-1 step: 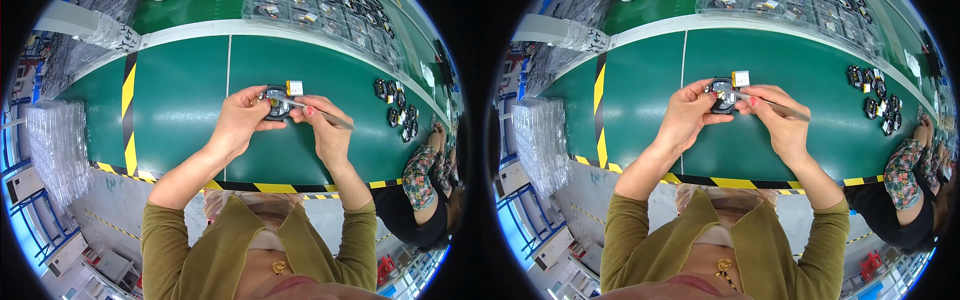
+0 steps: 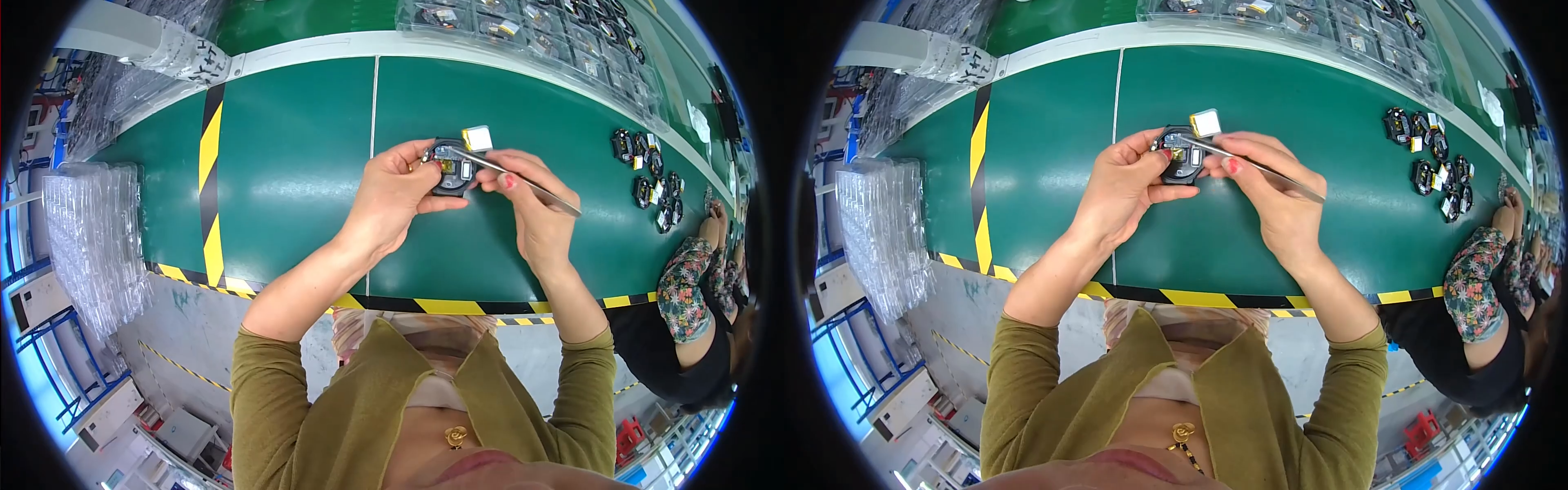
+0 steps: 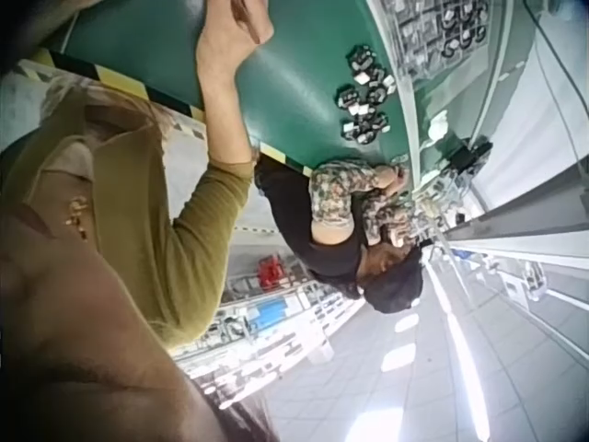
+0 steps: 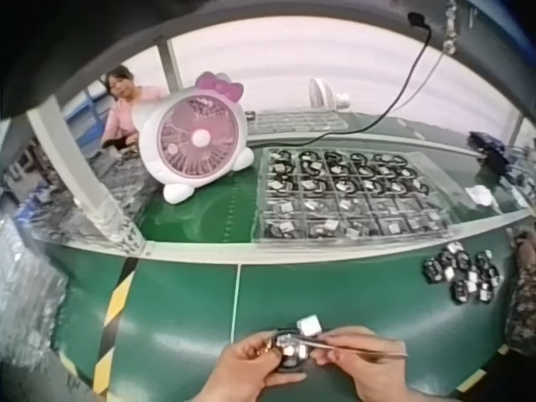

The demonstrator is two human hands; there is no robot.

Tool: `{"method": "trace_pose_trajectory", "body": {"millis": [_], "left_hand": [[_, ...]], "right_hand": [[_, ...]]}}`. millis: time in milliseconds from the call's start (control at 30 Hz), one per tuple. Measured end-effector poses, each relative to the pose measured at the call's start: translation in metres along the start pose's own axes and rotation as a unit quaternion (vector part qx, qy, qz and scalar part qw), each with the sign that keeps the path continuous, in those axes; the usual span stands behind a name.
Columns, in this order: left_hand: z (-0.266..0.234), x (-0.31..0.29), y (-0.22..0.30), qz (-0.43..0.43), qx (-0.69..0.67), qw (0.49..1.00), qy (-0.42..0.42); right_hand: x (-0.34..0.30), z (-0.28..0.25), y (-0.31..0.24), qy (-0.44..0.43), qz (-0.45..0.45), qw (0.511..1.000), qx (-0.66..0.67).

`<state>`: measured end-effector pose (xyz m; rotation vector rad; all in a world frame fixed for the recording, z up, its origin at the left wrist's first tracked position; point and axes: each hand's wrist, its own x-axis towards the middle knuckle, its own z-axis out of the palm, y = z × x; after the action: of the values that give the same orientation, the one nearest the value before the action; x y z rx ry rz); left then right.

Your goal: Assembling small electronic components using tweezers on an industrial assembly line.

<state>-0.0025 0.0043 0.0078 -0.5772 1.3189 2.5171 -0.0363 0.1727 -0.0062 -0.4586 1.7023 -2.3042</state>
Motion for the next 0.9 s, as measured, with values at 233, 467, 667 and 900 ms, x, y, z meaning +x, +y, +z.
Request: {"method": "trace_pose_trajectory", "body": {"millis": [233,467,667,900], "left_hand": [[-0.005,0.003,-0.005,0.009,-0.023,0.999,0.025],[-0.003,0.003,-0.005,0.004,-0.011,1.0,0.027],[-0.002,0.001,-0.003,0.011,-0.021,0.999,-0.021],[-0.003,0.001,-0.004,0.007,-0.041,0.999,-0.025]], "right_hand": [[-0.004,0.002,-0.002,-0.053,-0.045,0.992,-0.109],[-0.005,0.002,0.0,-0.074,-0.092,0.968,-0.222],[0.0,-0.004,-0.01,-0.029,0.048,0.997,-0.059],[0.001,-0.001,-0.011,0.0,0.094,0.993,0.076]]}}
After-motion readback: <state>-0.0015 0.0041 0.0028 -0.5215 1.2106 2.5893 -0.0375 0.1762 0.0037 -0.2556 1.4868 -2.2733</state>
